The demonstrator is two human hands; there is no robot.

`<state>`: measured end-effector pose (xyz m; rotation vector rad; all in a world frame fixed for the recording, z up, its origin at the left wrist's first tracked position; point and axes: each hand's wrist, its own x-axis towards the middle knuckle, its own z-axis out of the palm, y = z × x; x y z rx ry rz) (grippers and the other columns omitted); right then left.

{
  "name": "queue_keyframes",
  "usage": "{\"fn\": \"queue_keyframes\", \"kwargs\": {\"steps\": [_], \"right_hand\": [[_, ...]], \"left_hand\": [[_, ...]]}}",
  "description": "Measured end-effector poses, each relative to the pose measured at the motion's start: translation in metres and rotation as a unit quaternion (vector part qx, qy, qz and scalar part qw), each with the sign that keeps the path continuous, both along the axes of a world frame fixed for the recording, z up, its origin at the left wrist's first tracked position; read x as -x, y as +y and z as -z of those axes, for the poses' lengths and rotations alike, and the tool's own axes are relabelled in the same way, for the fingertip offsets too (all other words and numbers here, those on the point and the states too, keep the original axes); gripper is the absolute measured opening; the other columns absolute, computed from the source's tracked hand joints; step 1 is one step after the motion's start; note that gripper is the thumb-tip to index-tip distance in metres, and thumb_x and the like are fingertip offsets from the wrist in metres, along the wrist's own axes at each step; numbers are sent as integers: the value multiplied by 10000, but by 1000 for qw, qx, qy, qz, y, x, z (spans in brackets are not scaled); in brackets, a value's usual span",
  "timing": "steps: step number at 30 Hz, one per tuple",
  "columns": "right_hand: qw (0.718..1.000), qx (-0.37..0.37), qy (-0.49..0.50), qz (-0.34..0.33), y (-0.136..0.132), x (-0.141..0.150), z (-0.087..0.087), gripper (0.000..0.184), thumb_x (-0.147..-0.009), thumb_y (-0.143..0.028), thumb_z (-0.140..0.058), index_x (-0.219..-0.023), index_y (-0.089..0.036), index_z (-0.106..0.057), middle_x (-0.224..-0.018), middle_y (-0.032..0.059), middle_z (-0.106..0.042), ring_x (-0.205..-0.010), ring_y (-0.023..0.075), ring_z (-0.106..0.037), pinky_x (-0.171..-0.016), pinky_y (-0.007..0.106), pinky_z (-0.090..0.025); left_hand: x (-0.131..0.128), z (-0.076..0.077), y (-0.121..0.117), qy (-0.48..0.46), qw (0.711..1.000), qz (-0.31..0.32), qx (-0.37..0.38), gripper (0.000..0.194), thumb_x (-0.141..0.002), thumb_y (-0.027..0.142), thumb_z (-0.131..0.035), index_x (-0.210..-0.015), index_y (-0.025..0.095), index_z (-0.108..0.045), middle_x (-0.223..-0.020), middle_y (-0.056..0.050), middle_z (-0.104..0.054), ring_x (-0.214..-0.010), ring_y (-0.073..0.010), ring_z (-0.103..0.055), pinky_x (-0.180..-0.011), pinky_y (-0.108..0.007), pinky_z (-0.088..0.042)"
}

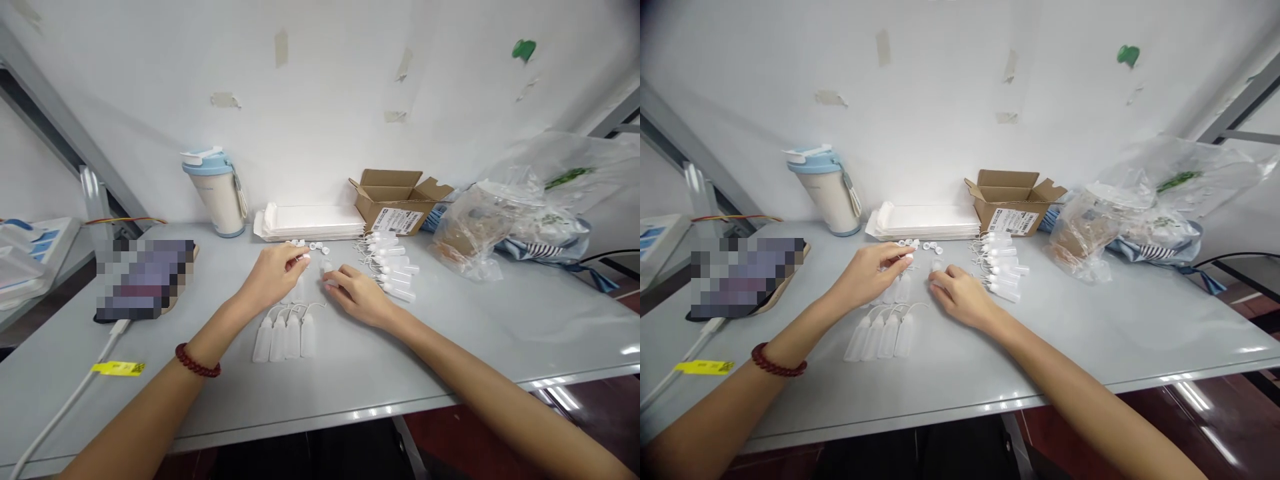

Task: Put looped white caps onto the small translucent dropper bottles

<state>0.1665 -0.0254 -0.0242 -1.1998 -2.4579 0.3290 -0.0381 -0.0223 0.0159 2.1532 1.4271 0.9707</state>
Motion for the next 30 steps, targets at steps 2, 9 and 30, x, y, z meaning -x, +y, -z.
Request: {"fn": "queue_keyframes", "kwargs": {"steps": [2,9,30], "right_hand": [[999,2,50,10,0,-1,-1,225,-918,-265,-434,-1077,-190,-575,-860,47,-528,-691,139,-513,-675,277,-407],[959,95,264,31,-10,1,-8,64,-857,-261,-519,-883,-202,-511,-856,23,-573,-768,138,-553,-661,261,-449],[884,283,372,-38,-12,-4,-22,43,-817,-245,-486,-819,-203,-478,-758,3,-606,-637,119,-490,-583,255,-354]], "left_hand": [[-3,-1,-2,-52,997,8,60,253,-812,343,-553,-916,157,-688,-874,-59,-702,-795,-193,-636,-729,-305,-498],[-7,-1,-3,-169,970,38,169,256,-783,362,-593,-869,138,-681,-695,-19,-647,-643,-154,-615,-665,-297,-510],[-4,-6,-7,-99,960,144,218,282,-810,415,-544,-819,166,-678,-680,-8,-587,-630,-137,-544,-591,-253,-453]]}}
